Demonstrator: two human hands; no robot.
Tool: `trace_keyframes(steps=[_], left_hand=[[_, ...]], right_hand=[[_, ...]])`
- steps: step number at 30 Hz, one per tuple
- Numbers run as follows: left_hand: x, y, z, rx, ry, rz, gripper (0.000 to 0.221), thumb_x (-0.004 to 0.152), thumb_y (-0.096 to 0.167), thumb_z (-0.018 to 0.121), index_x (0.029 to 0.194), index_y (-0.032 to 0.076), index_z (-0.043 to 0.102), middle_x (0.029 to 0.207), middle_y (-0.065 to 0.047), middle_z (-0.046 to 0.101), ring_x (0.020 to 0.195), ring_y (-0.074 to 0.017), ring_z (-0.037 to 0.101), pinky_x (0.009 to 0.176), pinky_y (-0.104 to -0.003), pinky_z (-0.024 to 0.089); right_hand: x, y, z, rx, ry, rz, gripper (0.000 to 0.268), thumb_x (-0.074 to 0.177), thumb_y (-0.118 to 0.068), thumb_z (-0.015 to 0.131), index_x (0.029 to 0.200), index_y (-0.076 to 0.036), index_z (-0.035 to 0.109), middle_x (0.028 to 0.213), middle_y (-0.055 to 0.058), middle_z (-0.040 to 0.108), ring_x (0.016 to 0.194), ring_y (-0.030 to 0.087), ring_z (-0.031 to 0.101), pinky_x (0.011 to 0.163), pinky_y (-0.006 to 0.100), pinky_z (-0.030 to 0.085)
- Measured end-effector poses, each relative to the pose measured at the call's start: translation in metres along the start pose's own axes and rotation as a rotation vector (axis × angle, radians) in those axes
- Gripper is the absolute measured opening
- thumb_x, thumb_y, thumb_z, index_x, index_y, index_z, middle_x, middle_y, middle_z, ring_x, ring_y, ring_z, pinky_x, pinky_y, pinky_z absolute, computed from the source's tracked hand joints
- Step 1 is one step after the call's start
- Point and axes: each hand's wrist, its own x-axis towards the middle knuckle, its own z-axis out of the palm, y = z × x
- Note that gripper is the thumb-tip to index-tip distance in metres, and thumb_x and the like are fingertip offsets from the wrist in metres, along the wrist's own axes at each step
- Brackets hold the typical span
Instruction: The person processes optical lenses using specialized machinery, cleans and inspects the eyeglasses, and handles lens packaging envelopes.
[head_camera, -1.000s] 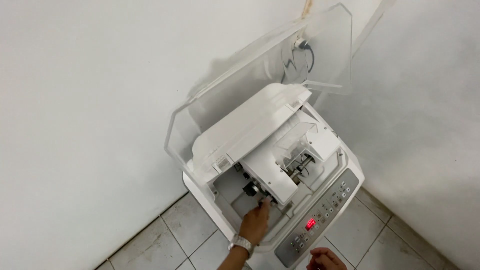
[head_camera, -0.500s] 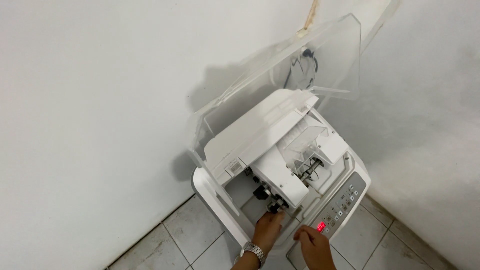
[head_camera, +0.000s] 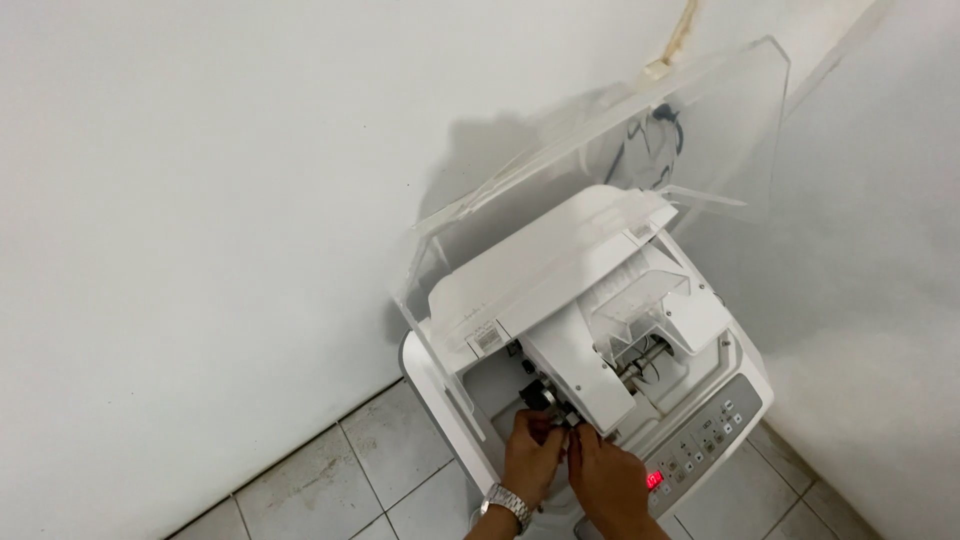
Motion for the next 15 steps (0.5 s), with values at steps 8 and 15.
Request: trace_keyframes(steps=[8,15], left_hand=[[-0.005,0.013,0.002,0.107,-0.017,-0.079,0.039,0.083,0.036,0.061,0.113,0.012,0.058,0.084,-0.003,0.070,0.079,-0.0152,0.065,0.075,-0.031,0.051],[0.003,0.008,0.011,-0.053,-0.041,-0.211,0.034,0.093,0.040,0.049,0.105,0.012,0.064,0.102,-0.008,0.073,0.086,-0.0175,0.069,0.076,-0.028,0.055]], right_hand=[[0.005,-0.002,-0.012,0.014,-0.251,0.062,0.019,0.098,-0.037,0.047,0.098,-0.021,0.056,0.068,0.006,0.072,0.059,0.037,0.070,0.049,0.056,0.049],[0.009,0.000,-0.017,0.052,-0.290,0.038,0.021,0.101,-0.038,0.045,0.103,-0.020,0.057,0.063,0.002,0.068,0.052,0.026,0.065,0.046,0.047,0.046]])
